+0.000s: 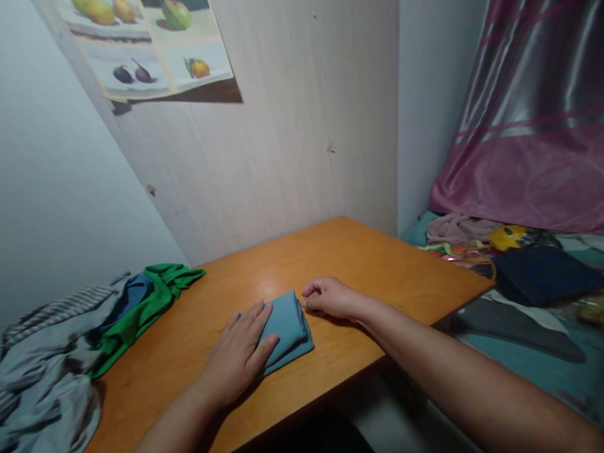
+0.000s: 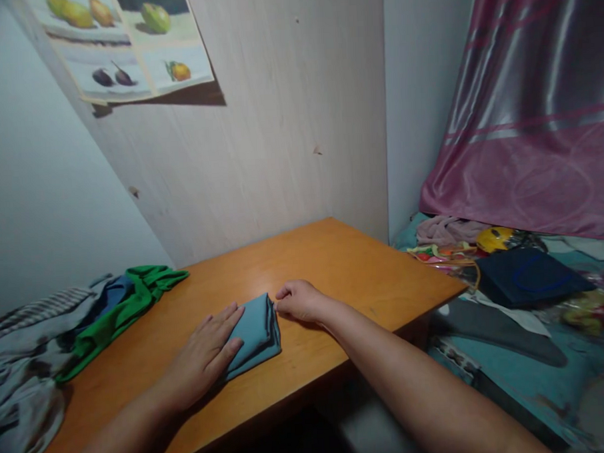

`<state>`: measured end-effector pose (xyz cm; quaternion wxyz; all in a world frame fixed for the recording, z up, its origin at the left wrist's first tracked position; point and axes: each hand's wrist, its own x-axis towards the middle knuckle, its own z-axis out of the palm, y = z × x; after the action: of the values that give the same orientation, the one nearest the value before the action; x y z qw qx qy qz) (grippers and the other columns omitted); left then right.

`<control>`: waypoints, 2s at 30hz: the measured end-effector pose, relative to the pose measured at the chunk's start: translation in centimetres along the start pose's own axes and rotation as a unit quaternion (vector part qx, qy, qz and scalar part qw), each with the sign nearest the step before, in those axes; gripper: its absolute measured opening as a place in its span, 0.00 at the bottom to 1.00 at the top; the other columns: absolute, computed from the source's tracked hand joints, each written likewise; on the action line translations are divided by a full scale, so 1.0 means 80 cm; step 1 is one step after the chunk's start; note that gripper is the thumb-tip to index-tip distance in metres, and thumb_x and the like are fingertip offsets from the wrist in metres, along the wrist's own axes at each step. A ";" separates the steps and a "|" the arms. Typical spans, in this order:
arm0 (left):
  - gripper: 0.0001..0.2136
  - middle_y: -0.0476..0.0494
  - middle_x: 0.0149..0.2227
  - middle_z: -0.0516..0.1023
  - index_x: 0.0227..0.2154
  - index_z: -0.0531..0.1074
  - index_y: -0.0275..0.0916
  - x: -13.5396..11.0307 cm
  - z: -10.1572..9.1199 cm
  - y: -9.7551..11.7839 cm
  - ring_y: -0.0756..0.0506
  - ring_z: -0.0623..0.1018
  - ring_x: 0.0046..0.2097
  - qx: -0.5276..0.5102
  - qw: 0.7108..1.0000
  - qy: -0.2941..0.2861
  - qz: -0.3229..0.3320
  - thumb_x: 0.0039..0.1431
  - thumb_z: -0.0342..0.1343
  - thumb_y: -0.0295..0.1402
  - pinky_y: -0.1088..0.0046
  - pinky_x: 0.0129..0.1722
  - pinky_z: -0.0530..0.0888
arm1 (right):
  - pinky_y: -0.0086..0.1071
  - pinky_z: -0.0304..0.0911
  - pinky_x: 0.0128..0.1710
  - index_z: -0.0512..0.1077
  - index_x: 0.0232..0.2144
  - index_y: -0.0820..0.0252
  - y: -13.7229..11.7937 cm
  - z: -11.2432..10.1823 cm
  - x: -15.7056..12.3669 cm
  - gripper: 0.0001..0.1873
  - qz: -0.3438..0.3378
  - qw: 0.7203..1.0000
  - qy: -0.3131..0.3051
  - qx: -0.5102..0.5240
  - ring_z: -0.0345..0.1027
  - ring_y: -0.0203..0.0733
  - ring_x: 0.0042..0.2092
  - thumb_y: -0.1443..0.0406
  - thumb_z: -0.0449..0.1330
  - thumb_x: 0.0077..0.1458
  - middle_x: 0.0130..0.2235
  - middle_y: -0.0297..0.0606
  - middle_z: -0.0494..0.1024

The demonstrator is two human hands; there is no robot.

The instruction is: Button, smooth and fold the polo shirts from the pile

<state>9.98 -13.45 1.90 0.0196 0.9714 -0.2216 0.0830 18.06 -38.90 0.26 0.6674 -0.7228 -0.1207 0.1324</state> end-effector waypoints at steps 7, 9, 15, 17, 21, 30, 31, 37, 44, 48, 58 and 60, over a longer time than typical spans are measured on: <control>0.34 0.38 0.72 0.53 0.72 0.48 0.45 -0.005 0.003 -0.011 0.36 0.58 0.71 0.019 0.999 0.013 0.038 0.69 0.44 0.53 0.45 0.69 0.56 | 0.24 0.52 0.21 0.71 0.46 0.61 -0.021 -0.009 0.012 0.26 0.030 0.989 -0.134 -0.056 0.60 0.30 0.21 0.71 0.66 0.40 0.23 0.24 0.71; 0.40 0.36 0.72 0.52 0.73 0.46 0.45 -0.006 0.003 -0.011 0.33 0.58 0.71 0.028 0.998 0.014 0.055 0.64 0.49 0.58 0.42 0.68 0.55 | 0.24 0.54 0.22 0.70 0.51 0.61 -0.025 -0.011 0.016 0.32 0.024 0.984 -0.155 -0.086 0.61 0.30 0.23 0.70 0.68 0.39 0.26 0.25 0.72; 0.40 0.38 0.71 0.57 0.72 0.49 0.46 -0.010 -0.005 0.013 0.32 0.59 0.71 0.027 0.996 0.044 0.069 0.63 0.53 0.56 0.38 0.69 0.51 | 0.24 0.54 0.23 0.71 0.47 0.60 -0.034 -0.012 0.018 0.27 0.010 0.976 -0.207 -0.071 0.61 0.28 0.23 0.71 0.66 0.40 0.26 0.24 0.71; 0.31 0.43 0.70 0.60 0.71 0.52 0.49 -0.011 -0.003 0.017 0.36 0.62 0.70 -0.008 0.998 0.053 0.042 0.69 0.48 0.48 0.43 0.69 0.56 | 0.24 0.53 0.22 0.72 0.42 0.59 -0.033 -0.015 0.020 0.21 0.022 0.974 -0.219 -0.059 0.61 0.29 0.23 0.71 0.64 0.41 0.25 0.25 0.71; 0.25 0.52 0.69 0.63 0.70 0.54 0.56 -0.013 0.003 0.010 0.40 0.65 0.69 -0.079 0.994 0.068 0.010 0.72 0.44 0.42 0.46 0.69 0.60 | 0.26 0.53 0.21 0.72 0.45 0.58 -0.026 -0.024 0.030 0.23 0.048 0.982 -0.156 -0.091 0.65 0.34 0.24 0.70 0.62 0.42 0.26 0.30 0.74; 0.25 0.53 0.70 0.62 0.70 0.53 0.59 -0.015 0.005 0.007 0.40 0.64 0.69 -0.106 0.991 0.081 0.011 0.72 0.44 0.41 0.46 0.70 0.57 | 0.25 0.49 0.21 0.69 0.24 0.59 -0.031 -0.017 0.041 0.08 -0.001 0.959 -0.239 -0.149 0.57 0.29 0.22 0.69 0.66 0.41 0.21 0.25 0.67; 0.26 0.52 0.70 0.62 0.70 0.52 0.58 -0.015 0.005 0.007 0.40 0.64 0.69 -0.099 0.992 0.078 0.014 0.72 0.44 0.41 0.46 0.70 0.57 | 0.25 0.50 0.22 0.69 0.23 0.59 -0.030 -0.014 0.044 0.08 -0.013 0.960 -0.229 -0.161 0.57 0.29 0.23 0.70 0.66 0.40 0.21 0.25 0.67; 0.30 0.47 0.71 0.60 0.72 0.46 0.54 -0.018 0.006 0.013 0.39 0.63 0.69 -0.034 0.996 0.073 0.037 0.71 0.47 0.42 0.45 0.69 0.58 | 0.25 0.58 0.28 0.78 0.33 0.61 -0.015 0.002 0.064 0.08 -0.061 0.966 -0.140 -0.208 0.64 0.33 0.29 0.71 0.63 0.47 0.28 0.31 0.76; 0.30 0.48 0.72 0.55 0.71 0.48 0.59 -0.019 0.006 0.021 0.34 0.58 0.71 0.036 0.994 0.052 0.088 0.69 0.50 0.46 0.37 0.66 0.57 | 0.26 0.58 0.31 0.79 0.30 0.62 -0.014 -0.005 0.064 0.09 -0.115 0.949 -0.140 -0.259 0.65 0.35 0.31 0.72 0.58 0.55 0.28 0.32 0.77; 0.28 0.49 0.73 0.54 0.69 0.51 0.63 -0.018 0.005 0.024 0.32 0.58 0.71 0.042 0.992 0.047 0.109 0.69 0.50 0.46 0.35 0.66 0.54 | 0.26 0.56 0.29 0.78 0.27 0.62 -0.013 -0.009 0.065 0.12 -0.116 0.941 -0.160 -0.275 0.62 0.34 0.28 0.71 0.55 0.55 0.25 0.30 0.74; 0.27 0.52 0.73 0.52 0.69 0.50 0.67 -0.019 -0.002 0.025 0.29 0.54 0.72 0.024 0.994 0.011 0.110 0.70 0.47 0.46 0.28 0.64 0.52 | 0.28 0.61 0.34 0.82 0.31 0.60 -0.003 -0.015 0.067 0.12 -0.138 0.950 -0.184 -0.210 0.68 0.37 0.32 0.66 0.57 0.56 0.31 0.33 0.81; 0.27 0.52 0.73 0.51 0.69 0.49 0.67 -0.019 -0.002 0.025 0.29 0.54 0.72 0.024 0.993 0.006 0.111 0.70 0.47 0.46 0.27 0.63 0.51 | 0.30 0.62 0.37 0.82 0.30 0.59 -0.001 -0.016 0.067 0.12 -0.156 0.949 -0.182 -0.203 0.69 0.39 0.34 0.65 0.57 0.55 0.32 0.34 0.82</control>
<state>7.73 -14.59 1.80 -0.0118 0.9404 -0.3261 0.0957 23.52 -38.21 0.30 0.4853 -0.7791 -0.3756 0.1283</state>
